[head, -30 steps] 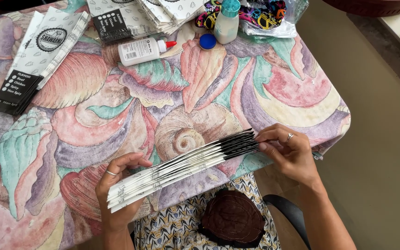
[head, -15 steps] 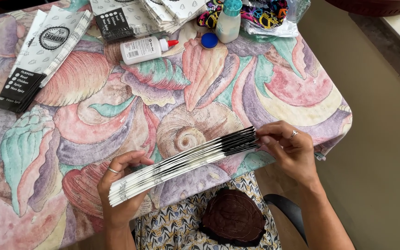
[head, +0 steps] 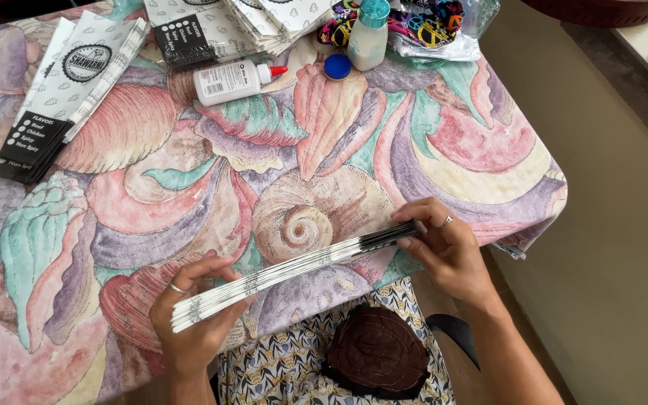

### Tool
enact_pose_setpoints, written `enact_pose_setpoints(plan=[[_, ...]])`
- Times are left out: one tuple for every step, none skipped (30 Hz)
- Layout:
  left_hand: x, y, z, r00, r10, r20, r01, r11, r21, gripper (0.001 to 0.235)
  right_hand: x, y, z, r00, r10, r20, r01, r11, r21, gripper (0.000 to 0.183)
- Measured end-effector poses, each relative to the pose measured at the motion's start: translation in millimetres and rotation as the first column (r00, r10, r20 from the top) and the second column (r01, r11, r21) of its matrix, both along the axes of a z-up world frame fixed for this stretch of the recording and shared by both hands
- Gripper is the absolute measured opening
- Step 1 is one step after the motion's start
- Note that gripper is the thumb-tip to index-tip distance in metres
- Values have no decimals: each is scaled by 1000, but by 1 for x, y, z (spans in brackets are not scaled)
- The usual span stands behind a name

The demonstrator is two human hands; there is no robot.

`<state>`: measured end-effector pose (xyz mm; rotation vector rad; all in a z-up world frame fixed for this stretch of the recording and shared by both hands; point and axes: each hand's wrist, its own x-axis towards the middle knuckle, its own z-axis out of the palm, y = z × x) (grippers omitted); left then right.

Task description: The person arranges multiple printed shawarma wrappers on a table, aligning them in a row. They then apply glue from a bottle along the bottom edge of each wrapper to prepare them for sealing.

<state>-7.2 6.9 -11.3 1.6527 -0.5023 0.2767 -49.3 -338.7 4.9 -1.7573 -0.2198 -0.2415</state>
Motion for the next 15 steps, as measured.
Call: enact_pose_setpoints(plan=[[-1,1,-2,1000,-4,-1,4,1000,-2,55,0,4,-1,1000,-4,-1,4,1000,-2,22],[-2,2,-4,999,11,-38,-10,1000,18,56,0,9,-1,998,57,-7,-56,990,132,44],[-4,3,-7,997,26,-77,-23,999,40,58,-1,13,-2,993,118,-8,-111,958,264,67],[-3,0,-6,997,22,-80,-19,999,38,58,-3,17,-3,993,114,-11,-107,959,263,67],[-3,-2,-6,996,26,-85,-22,998,50,54,-4,23,-3,992,121,-24,-112,966,233,71],[-3,-3,-5,995,31,-91,-26,998,62,49,-6,28,-4,991,128,-37,-118,972,203,75],[-3,-3,-4,996,31,-89,-26,998,62,49,-6,24,-2,991,128,-36,-118,972,203,75],[-4,-2,-4,990,53,-128,-46,997,63,51,-6,21,1,986,158,-47,-144,964,223,75],[-5,-1,-4,983,78,-167,-68,996,64,52,-6,17,3,980,192,-59,-172,955,243,74],[-5,0,-5,983,80,-166,-71,995,64,52,-6,14,2,979,194,-58,-175,954,244,74],[-5,0,-6,988,49,-149,-42,998,47,49,-6,11,2,988,146,-56,-138,982,126,72],[-4,0,-7,991,18,-131,-14,999,30,46,-6,8,2,994,99,-47,-99,995,7,70],[-5,0,-6,991,22,-129,-18,999,28,46,-7,7,3,994,103,-45,-103,995,6,70],[-5,-1,-5,989,18,-149,-15,1000,19,44,-8,6,4,991,132,-13,-132,991,23,55],[-6,-1,-4,985,16,-170,-14,1000,11,41,-10,5,4,987,163,18,-163,986,41,41]])
